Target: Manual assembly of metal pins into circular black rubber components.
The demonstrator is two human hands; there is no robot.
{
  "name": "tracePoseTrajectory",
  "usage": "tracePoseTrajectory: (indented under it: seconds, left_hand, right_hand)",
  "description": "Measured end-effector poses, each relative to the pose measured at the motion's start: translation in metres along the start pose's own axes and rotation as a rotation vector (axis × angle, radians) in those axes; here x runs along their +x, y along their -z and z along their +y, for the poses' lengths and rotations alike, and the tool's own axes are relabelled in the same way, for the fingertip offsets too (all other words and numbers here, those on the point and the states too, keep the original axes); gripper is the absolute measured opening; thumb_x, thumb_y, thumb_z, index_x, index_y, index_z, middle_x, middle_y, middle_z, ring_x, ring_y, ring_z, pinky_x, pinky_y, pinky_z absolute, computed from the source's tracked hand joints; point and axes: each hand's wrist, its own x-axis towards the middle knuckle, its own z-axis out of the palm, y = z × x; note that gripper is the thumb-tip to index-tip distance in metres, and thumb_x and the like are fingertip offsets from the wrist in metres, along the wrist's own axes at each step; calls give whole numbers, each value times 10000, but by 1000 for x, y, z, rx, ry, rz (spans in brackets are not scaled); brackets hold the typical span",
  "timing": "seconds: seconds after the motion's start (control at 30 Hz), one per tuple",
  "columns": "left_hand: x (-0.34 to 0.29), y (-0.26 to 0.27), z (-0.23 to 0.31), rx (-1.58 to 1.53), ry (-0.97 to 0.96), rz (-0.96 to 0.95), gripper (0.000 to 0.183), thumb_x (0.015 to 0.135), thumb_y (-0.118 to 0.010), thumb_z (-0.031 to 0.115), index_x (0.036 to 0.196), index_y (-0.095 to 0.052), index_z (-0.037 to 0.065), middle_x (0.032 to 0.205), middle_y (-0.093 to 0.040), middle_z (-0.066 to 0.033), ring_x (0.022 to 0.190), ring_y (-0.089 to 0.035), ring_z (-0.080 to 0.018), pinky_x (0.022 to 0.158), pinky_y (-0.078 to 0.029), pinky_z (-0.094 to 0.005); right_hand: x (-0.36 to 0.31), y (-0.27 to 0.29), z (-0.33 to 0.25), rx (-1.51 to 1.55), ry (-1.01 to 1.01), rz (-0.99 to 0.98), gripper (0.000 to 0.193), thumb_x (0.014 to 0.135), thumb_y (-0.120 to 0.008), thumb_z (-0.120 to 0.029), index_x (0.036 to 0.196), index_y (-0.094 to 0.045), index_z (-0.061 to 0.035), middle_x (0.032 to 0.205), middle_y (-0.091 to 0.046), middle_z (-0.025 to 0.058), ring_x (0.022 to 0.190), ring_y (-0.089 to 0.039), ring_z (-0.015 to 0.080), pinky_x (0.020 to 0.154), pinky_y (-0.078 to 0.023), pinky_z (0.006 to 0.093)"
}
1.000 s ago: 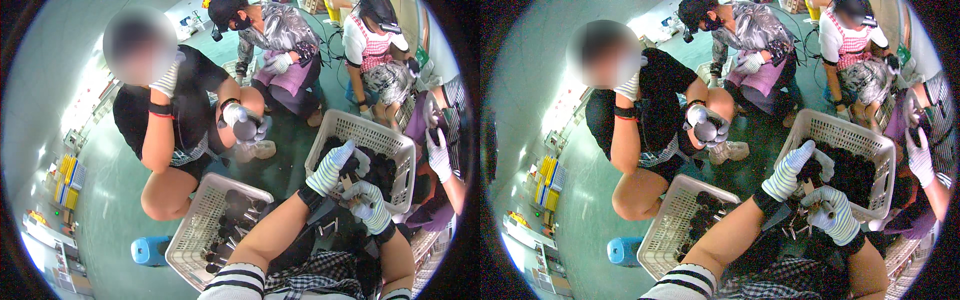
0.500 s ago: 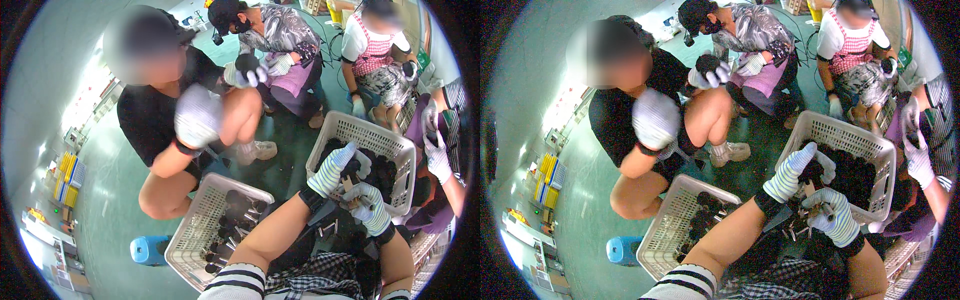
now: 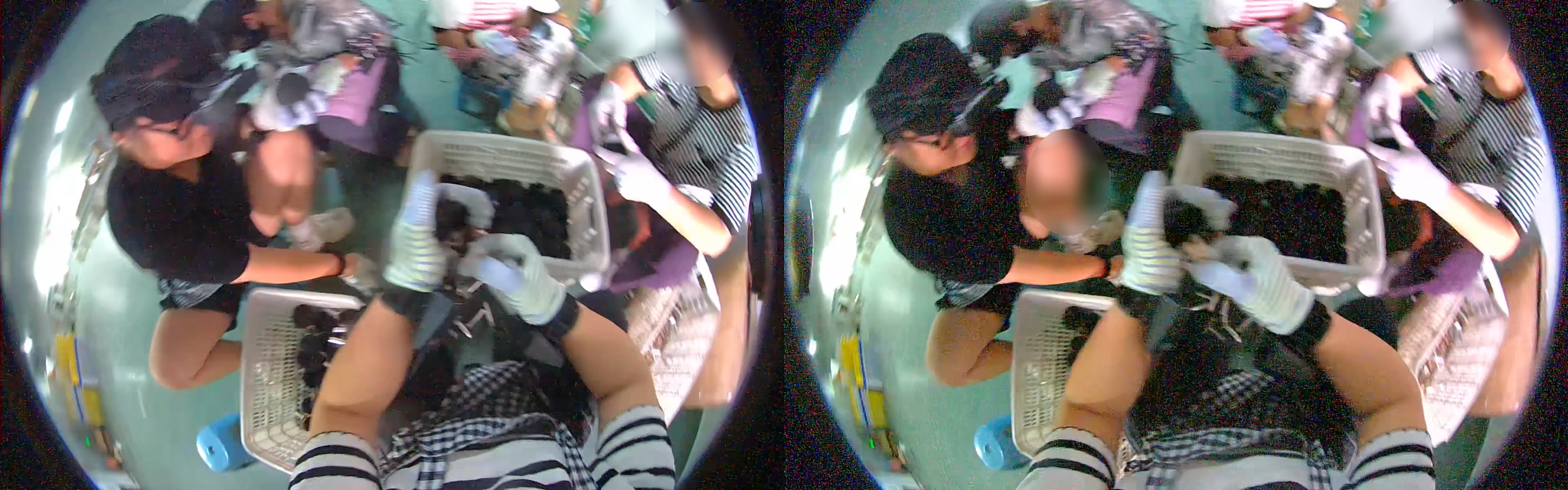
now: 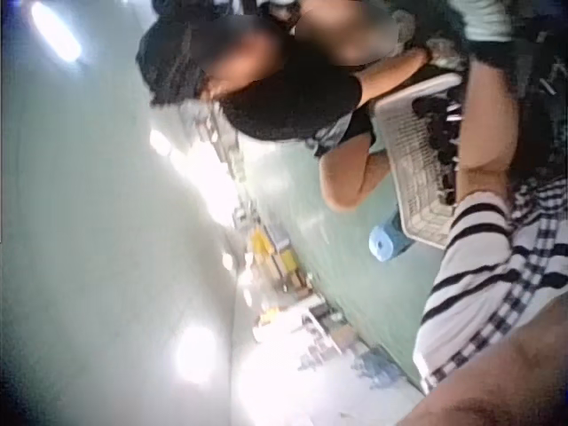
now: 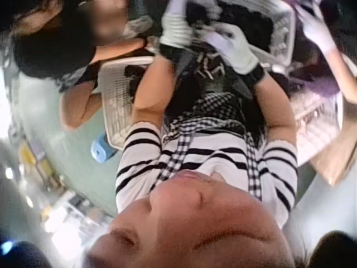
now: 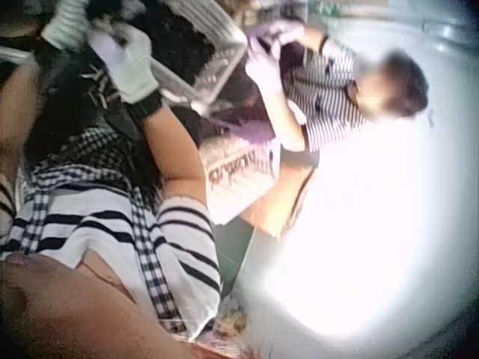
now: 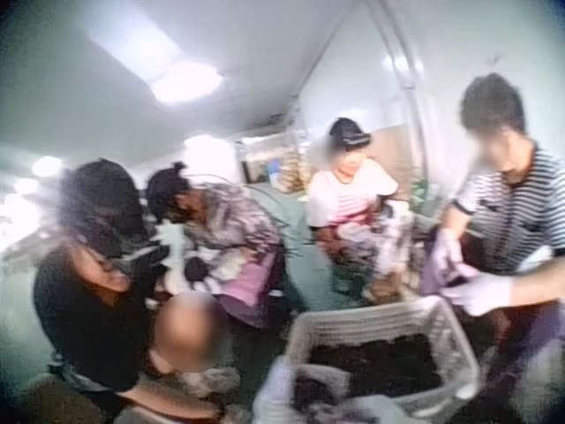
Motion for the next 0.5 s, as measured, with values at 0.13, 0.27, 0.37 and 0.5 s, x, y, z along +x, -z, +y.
tracePoseTrajectory:
  seconds: [0.13, 0.27, 0.37, 0.5]
  left_hand:
    - [3, -6, -6, -59, -87, -53, 604, 962, -330, 502, 747, -604, 9, 712, -628, -143, 703, -611, -259, 945, -450, -473]
    - [0, -9, -12, -10, -92, -63, 591, 945, -366, 516, 736, -595, 13, 712, -634, -151, 695, -610, -259, 972, -428, -484]
    - [-1, 0, -13, 108, -73, -126, 708, 937, -323, 591, 840, -649, -31, 820, -664, -134, 866, -624, -234, 871, -453, -351]
    - [-3, -4, -15, 173, -57, -98, 726, 935, -320, 601, 826, -657, -33, 827, -670, -138, 891, -628, -247, 901, -439, -368]
  right_hand:
    - [5, 5, -1, 162, -165, -40, 288, 799, -691, -291, 741, -676, -9, 661, -595, -27, 635, -512, 37, 565, -393, 210]
    - [2, 0, 9, 372, -147, 18, 283, 830, -687, -295, 758, -677, -22, 651, -589, -35, 631, -496, 17, 571, -389, 206]
    - [2, 4, 12, 266, -151, -33, 244, 845, -681, -276, 775, -682, -42, 648, -589, -39, 620, -483, 14, 565, -383, 213]
    - [0, 5, 8, 418, -195, -23, 209, 844, -683, -246, 746, -657, -64, 633, -585, -39, 587, -482, 34, 542, -385, 234]
